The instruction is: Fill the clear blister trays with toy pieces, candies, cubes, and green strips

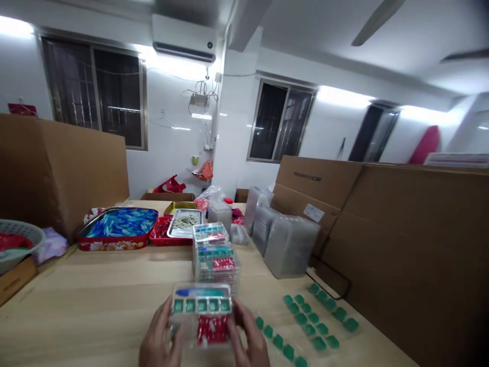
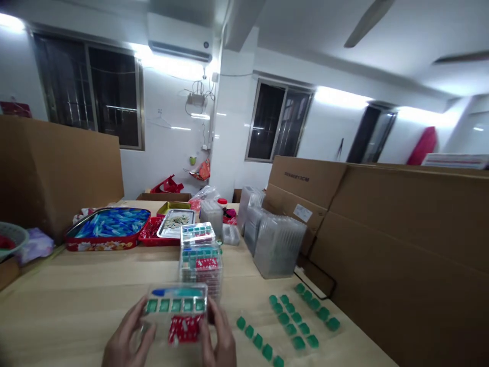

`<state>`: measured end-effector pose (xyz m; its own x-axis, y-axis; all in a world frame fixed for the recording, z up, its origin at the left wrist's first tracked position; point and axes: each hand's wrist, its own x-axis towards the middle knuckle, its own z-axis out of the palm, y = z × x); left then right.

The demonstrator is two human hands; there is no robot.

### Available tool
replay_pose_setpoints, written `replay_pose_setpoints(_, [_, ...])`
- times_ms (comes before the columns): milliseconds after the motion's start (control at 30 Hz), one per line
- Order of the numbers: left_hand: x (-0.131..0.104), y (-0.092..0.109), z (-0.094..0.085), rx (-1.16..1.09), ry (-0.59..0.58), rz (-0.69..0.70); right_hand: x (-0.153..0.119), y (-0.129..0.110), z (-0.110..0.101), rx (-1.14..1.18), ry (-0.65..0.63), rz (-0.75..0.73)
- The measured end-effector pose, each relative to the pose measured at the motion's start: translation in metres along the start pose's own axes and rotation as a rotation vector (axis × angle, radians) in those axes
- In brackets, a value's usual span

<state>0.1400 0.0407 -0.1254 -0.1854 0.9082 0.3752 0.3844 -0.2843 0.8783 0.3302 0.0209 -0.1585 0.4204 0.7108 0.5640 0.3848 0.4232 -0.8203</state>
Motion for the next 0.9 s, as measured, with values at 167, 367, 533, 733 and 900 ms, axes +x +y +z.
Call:
replay_pose_setpoints(167, [0.068, 0.049, 0.047, -0.048, -0.092, 0.03, 0.084, -0.016, -0.006, -0.036, -0.017, -0.016])
replay_pose_setpoints(367, [0.11, 0.051, 0.096, 0.258, -0.156, 0.155, 0.14, 0.014, 0.011, -0.217, -0.043, -0.045])
replay_pose_setpoints(533, [0.114, 0.032, 0.11, 0.236, -0.274, 0.081, 0.143, 0.027, 0.02, -0.304, -0.092, 0.087])
replay_pose_setpoints(733, [0.099, 0.03, 0.088, 0.132, -0.284, -0.096, 0.093, 0.036, -0.002, -0.213, -0.069, 0.114])
replay_pose_setpoints(900, [0.07, -0.004, 0.059, 0.15, -0.3, -0.18, 0.022, 0.05, -0.072, -0.514, -0.301, 0.236])
